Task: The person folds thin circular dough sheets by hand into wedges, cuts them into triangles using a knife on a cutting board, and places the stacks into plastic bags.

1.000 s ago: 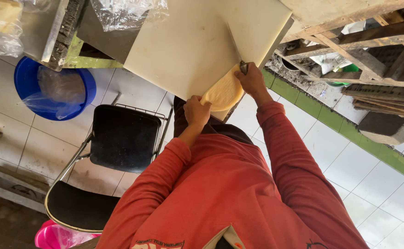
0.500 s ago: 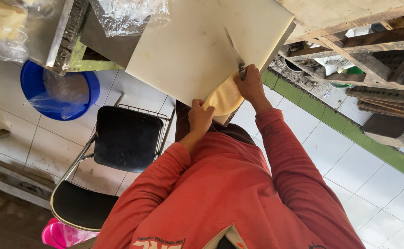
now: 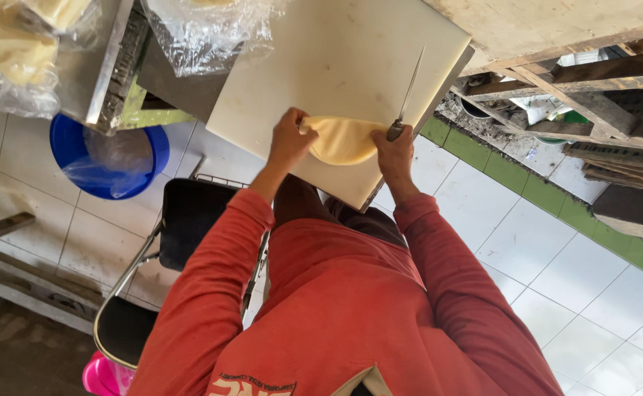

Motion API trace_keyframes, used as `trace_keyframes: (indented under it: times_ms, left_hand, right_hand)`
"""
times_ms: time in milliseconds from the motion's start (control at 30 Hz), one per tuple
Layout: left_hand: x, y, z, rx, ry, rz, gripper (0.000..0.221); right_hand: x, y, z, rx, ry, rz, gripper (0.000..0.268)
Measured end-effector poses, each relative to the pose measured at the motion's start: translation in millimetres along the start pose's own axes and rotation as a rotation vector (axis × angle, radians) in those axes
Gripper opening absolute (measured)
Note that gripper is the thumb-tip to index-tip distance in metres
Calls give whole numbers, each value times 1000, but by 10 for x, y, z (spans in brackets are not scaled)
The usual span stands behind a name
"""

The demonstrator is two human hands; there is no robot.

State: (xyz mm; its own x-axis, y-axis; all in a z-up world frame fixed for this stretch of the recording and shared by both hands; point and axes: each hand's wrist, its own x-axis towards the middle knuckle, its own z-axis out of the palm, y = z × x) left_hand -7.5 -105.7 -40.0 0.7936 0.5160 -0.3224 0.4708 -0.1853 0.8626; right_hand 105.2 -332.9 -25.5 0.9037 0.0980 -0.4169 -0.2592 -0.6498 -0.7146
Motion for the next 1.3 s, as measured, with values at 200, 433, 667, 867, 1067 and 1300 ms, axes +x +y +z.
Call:
trace_keyframes:
  times_ms: [200,433,667,867,1067,1300]
  left_hand:
    - [606,-14,-313,31,-110,-68,35]
    - [513,6,-327,120,32,79,47]
    - [24,91,-64,490,-242,839,55]
    - [74,127,-56,662,-322,898,58]
    - [19,159,-162,636,-302,955,55]
    - [-16,218,3,633,-203,824,39]
  right_hand:
    - [-49,-50,380,-138,161,-107,49]
    - [-533,-92,108,-208,197,-36,42]
    - [-1009,-298,118,-263,4,-183,35]
    - [-1059,-209,117,-79,-74,315,30]
    - [-1287,7,69,-210,169,34,32]
    - [-1260,-113,253,-416,21,-204,32]
